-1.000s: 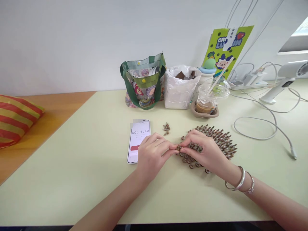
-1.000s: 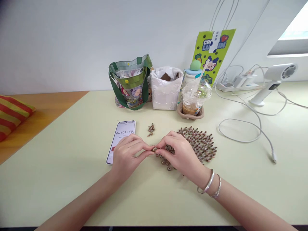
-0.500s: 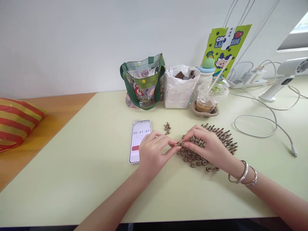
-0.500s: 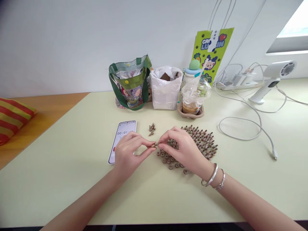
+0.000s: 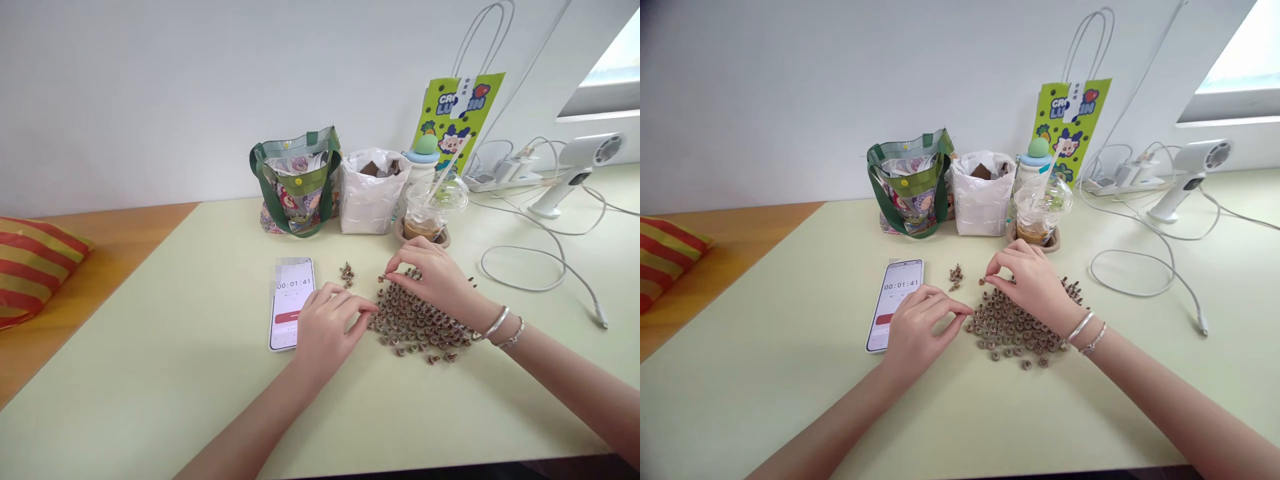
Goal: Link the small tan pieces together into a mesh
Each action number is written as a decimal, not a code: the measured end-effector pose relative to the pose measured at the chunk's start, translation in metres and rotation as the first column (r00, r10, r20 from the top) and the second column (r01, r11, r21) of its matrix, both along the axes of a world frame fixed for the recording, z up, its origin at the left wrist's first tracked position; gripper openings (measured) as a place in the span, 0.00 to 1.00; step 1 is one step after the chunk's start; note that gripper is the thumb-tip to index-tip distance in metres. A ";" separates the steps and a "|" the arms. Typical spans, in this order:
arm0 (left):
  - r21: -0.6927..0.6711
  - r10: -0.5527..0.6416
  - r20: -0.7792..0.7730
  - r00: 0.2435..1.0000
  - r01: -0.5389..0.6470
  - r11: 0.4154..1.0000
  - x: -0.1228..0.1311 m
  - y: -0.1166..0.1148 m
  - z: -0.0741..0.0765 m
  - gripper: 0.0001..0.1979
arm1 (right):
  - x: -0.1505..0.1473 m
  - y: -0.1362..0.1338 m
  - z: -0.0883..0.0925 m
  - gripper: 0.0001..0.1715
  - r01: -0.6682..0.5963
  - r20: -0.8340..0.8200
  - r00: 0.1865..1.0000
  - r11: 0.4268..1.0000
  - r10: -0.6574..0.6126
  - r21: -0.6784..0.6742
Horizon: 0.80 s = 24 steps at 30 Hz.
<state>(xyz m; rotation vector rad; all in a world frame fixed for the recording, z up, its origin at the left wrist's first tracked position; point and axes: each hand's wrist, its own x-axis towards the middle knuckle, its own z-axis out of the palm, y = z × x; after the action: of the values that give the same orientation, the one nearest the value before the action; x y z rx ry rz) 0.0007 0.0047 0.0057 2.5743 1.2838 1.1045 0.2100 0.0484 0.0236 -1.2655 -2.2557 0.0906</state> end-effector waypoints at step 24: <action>0.027 0.001 -0.016 1.000 -0.001 1.000 -0.004 0.001 0.001 0.07 | -0.053 0.041 -0.013 0.05 -0.113 0.332 0.937 0.994 0.106 0.002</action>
<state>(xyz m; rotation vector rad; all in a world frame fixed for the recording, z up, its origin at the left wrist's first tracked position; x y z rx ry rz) -0.0030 0.0055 0.0063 2.6072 1.2826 1.1111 0.1567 0.0892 0.0110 -1.2171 -2.6058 -0.1151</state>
